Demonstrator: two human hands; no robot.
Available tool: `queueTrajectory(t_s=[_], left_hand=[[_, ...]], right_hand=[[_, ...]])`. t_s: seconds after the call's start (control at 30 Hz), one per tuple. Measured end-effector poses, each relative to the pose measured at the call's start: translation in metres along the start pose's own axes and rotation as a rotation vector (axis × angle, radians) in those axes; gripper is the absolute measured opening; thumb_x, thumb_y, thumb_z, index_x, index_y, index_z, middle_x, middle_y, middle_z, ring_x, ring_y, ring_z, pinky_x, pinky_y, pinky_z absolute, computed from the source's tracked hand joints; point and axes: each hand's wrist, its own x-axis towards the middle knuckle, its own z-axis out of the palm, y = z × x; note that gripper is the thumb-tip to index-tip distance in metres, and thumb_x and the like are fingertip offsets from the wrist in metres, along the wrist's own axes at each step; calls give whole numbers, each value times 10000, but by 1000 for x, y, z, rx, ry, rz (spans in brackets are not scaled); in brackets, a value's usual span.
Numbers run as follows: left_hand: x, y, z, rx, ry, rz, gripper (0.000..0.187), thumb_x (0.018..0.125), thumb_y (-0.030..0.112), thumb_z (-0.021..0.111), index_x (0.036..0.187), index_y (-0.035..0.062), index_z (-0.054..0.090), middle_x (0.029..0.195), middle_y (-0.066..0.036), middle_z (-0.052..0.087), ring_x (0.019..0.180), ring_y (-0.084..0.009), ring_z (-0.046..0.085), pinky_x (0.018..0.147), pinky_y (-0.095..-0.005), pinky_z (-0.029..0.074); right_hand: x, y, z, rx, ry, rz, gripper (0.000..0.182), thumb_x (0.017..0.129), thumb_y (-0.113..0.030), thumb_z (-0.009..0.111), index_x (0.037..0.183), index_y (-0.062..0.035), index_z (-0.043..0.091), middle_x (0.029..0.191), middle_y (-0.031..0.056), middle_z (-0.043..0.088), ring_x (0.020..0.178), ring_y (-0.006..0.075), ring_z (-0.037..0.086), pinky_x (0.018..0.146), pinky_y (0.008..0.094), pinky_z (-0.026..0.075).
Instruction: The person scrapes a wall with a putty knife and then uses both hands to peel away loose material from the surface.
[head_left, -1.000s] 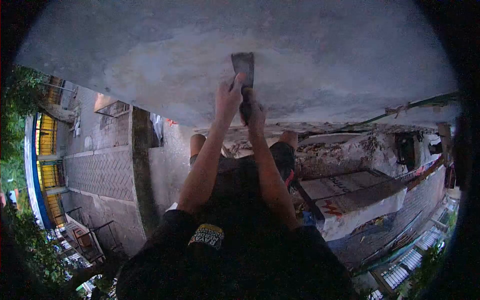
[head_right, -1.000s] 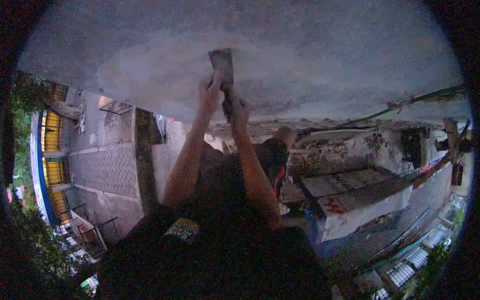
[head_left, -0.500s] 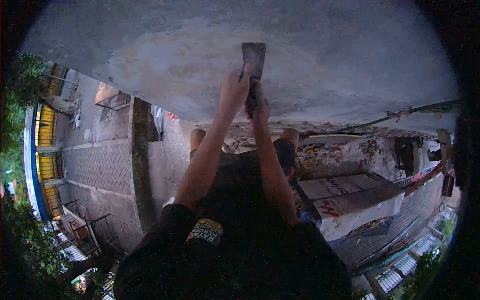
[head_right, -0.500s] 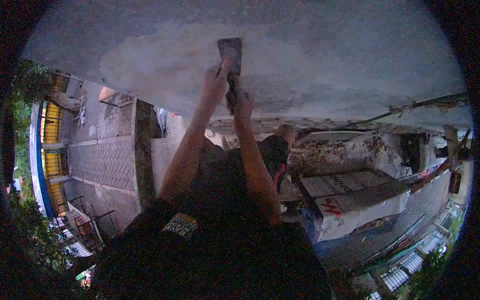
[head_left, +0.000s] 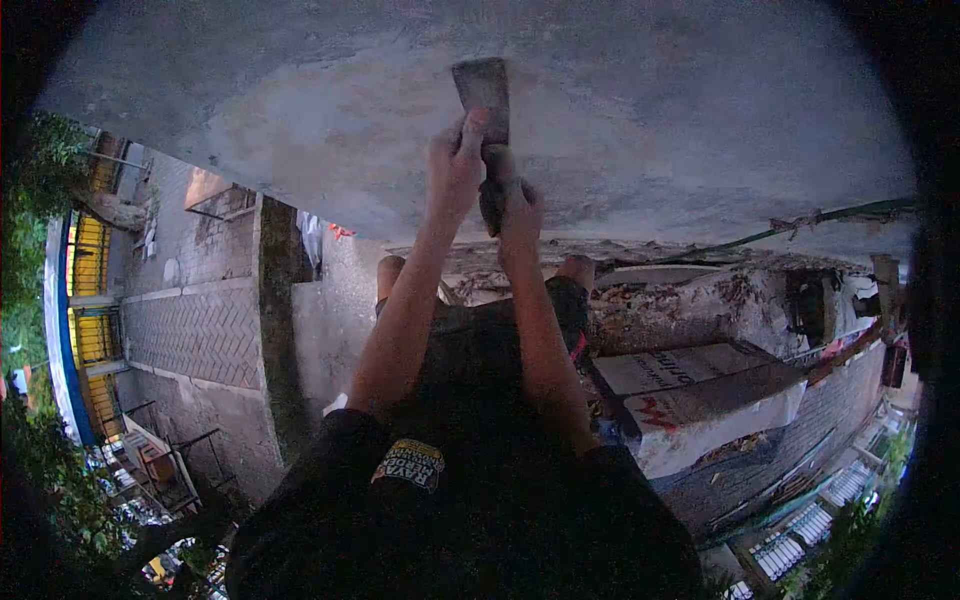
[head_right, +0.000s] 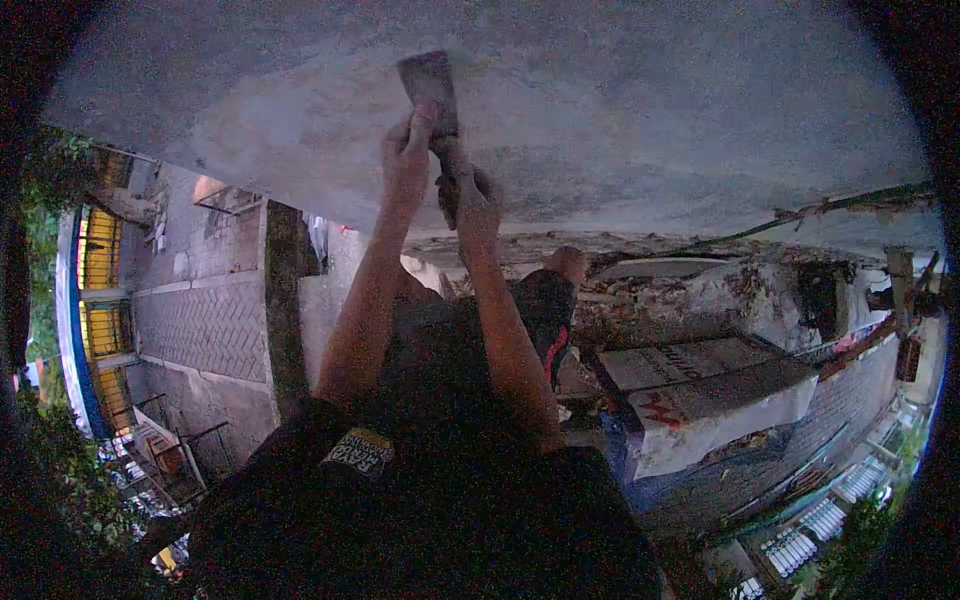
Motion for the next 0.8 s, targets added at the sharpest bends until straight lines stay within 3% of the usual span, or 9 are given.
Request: queueTrajectory(t_s=[0.1,0.2,0.27,0.37,0.5,0.6,0.7,0.8], left_hand=[[2,9,-3,0,8,-52,404,815,356,420,718,-24,515,512,-21,437,468,-68,382,439,-242,319],[-3,2,-3,20,41,30,405,813,360,422,706,-19,513,515,-9,442,459,-75,380,429,-237,314],[-2,6,-4,-33,40,-38,404,814,361,419,708,-18,508,521,-10,446,476,-78,389,445,-247,326],[-6,9,-7,-10,-2,-72,407,815,370,415,716,-16,501,529,-12,454,494,-83,411,461,-256,341],[-5,3,-6,120,51,8,419,814,384,411,708,-12,496,531,-13,457,500,-85,426,471,-262,351],[-6,13,-5,0,23,-136,349,820,317,431,696,-1,507,573,1,429,549,-63,350,485,-228,306],[-7,23,-6,-18,-41,-108,423,815,379,407,715,-22,494,527,-36,449,514,-96,398,485,-276,347],[-3,5,-4,90,23,-45,432,814,388,405,724,-25,496,533,-37,451,521,-102,397,486,-277,343]], right_hand=[[3,3,6,15,-44,-84,291,797,-296,472,653,-46,506,472,-3,442,346,59,374,304,211,257],[10,19,5,9,-28,-31,296,796,-308,476,661,-48,515,471,0,443,341,59,368,303,211,253],[0,9,12,29,19,47,301,795,-315,477,662,-49,518,470,1,444,339,59,366,303,211,252],[2,17,6,34,-39,-50,313,790,-328,484,647,-51,515,469,2,444,335,58,360,301,212,250],[5,19,6,31,-30,-11,330,789,-339,482,622,-55,503,462,0,435,328,61,350,299,212,245],[-1,13,13,70,35,45,336,786,-346,485,615,-58,500,455,-3,425,321,62,342,297,212,239],[0,8,10,10,20,-14,342,780,-360,491,615,-60,500,449,-8,418,315,64,335,299,215,236],[3,14,8,2,-3,25,348,770,-375,502,619,-61,501,446,-10,414,313,65,331,301,218,235]])
